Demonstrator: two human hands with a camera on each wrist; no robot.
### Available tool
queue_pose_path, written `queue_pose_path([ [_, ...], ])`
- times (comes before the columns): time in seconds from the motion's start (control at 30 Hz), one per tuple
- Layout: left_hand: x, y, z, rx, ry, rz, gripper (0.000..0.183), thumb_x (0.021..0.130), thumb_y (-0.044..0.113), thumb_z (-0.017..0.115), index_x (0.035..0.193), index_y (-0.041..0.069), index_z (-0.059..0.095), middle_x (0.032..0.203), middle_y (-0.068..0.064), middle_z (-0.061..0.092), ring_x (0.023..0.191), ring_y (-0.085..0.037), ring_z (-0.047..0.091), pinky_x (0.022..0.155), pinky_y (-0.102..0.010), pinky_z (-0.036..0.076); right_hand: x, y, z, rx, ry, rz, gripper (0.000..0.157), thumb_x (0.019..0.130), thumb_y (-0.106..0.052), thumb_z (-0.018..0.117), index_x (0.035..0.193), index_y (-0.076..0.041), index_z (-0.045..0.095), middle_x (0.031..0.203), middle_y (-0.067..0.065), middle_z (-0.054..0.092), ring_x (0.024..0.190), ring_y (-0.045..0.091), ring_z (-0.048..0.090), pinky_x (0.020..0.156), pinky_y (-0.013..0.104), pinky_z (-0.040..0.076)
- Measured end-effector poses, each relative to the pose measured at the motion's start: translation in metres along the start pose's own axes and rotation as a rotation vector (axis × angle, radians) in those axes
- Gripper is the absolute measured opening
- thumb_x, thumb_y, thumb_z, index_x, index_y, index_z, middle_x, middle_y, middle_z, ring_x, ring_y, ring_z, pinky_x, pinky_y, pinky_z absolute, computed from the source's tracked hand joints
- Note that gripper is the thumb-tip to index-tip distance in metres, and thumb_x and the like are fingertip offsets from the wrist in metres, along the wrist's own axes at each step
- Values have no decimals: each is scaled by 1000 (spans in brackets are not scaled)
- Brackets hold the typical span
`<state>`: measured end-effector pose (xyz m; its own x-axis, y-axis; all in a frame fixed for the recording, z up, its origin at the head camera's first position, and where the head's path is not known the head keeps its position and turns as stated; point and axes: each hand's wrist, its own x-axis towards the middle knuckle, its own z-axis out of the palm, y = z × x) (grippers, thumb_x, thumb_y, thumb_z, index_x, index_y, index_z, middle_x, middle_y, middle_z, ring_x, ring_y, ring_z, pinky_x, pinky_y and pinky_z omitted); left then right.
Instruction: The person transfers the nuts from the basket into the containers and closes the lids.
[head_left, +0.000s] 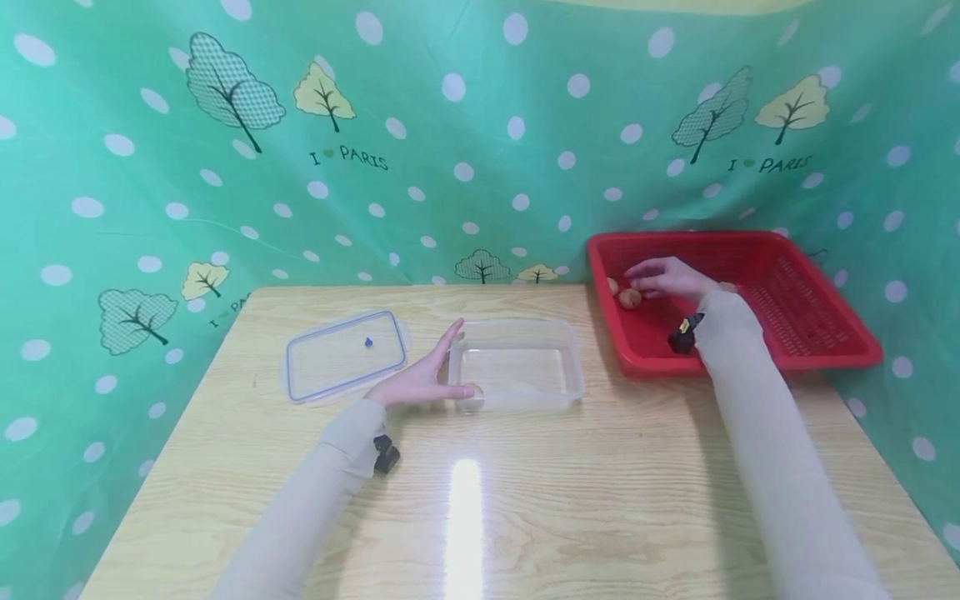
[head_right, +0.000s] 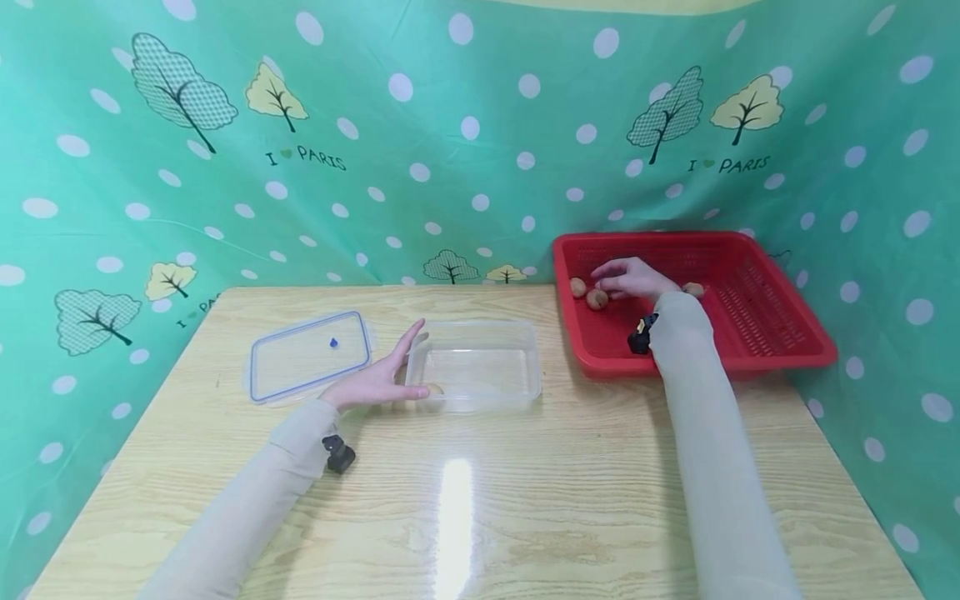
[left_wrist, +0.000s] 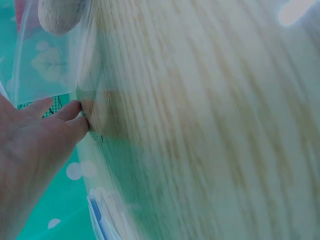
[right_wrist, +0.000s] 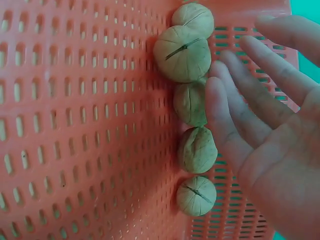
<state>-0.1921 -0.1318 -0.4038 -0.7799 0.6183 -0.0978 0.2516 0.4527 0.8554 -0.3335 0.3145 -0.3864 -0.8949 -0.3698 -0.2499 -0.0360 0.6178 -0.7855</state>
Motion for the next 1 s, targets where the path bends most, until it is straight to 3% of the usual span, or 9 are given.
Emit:
queue_pose_path([
  [0.3, 2, -2, -1, 0, -1, -2, 105, 78, 29, 69, 141, 26, -15, 147, -7, -9, 131, -35, 8, 102, -50, 16, -6, -3, 1, -47, -87, 1, 62, 76, -12, 70, 130, -2, 42, 122, 17, 50, 107, 34, 48, 86, 50, 42],
  [0.43, 3, -3, -1, 0, -5, -8, 106, 78, 29, 69, 141, 27, -15, 147, -6, -9, 131, -34, 7, 102, -50, 16, -3, -1, 2, -55, -155, -17, 59, 77, -10, 68, 130, -2, 42, 120, 16, 52, 106, 32, 50, 86, 47, 43],
  [0.63, 4, -5, -1, -7, -11, -7, 106, 77, 27, 70, 140, 28, -16, 148, -12, -3, 131, -36, 7, 102, -50, 15, 2, -1, 4, -149, -162, 36, 58, 76, -12, 70, 128, -6, 45, 117, 13, 53, 102, 27, 52, 85, 44, 44],
  [1.0, 5, -8, -1, -9, -16, -4, 107, 77, 28, 70, 140, 27, -16, 148, -11, -5, 131, -36, 7, 102, -50, 15, 16, 15, 9, -44, -254, 68, 48, 81, -13, 64, 123, 0, 45, 111, 14, 55, 99, 25, 54, 86, 35, 44],
])
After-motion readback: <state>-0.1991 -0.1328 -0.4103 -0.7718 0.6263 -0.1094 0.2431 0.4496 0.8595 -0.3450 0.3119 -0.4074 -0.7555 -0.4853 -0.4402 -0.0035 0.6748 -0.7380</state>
